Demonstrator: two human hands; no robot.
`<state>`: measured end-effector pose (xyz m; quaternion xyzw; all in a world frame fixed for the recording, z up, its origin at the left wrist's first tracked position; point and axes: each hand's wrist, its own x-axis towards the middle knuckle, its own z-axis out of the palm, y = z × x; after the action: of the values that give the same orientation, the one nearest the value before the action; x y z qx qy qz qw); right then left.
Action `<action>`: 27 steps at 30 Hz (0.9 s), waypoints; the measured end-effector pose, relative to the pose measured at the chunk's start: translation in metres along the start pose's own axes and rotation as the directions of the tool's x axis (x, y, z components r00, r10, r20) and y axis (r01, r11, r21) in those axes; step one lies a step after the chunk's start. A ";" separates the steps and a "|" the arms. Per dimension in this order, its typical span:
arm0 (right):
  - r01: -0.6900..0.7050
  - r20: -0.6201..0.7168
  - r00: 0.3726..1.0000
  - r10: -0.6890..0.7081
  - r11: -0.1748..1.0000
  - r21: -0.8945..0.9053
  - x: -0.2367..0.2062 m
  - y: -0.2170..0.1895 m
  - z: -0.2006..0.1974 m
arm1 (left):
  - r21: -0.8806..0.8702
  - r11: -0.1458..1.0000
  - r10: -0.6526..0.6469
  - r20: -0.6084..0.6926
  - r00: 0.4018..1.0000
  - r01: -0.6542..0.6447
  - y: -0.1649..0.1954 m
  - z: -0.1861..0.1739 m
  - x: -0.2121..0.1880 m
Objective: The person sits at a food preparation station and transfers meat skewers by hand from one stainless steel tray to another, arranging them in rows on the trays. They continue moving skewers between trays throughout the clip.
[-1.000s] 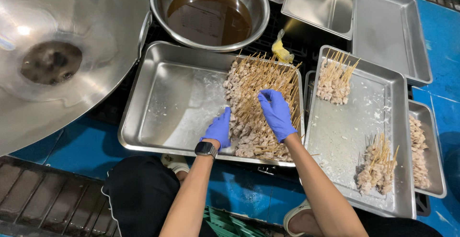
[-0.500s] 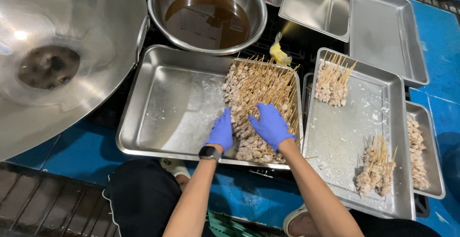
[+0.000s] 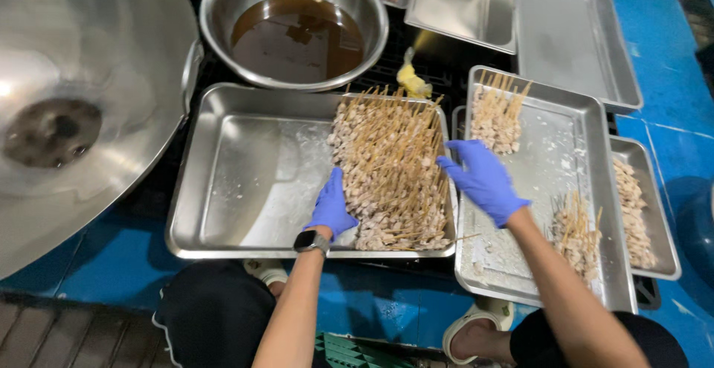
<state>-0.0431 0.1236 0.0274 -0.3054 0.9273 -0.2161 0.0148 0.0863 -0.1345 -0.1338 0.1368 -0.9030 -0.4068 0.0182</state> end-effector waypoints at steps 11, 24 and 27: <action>-0.489 -0.163 0.870 0.465 0.857 -0.164 -0.108 0.211 -0.094 | -0.261 0.965 -0.001 -0.060 0.998 -0.014 0.029 0.005 -0.001; -0.518 0.008 0.855 0.519 0.854 -0.056 -0.116 0.206 -0.098 | 0.165 0.979 0.111 0.047 0.993 -0.118 0.058 0.042 -0.006; -0.456 -0.003 0.890 0.456 0.890 -0.015 -0.115 0.205 -0.095 | 0.282 0.945 0.146 0.095 0.985 -0.167 0.063 0.037 -0.006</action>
<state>-0.0798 0.3746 0.0177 -0.0795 0.9747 -0.1993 0.0631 0.0720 -0.0658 -0.1115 0.0509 -0.9608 -0.2724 -0.0025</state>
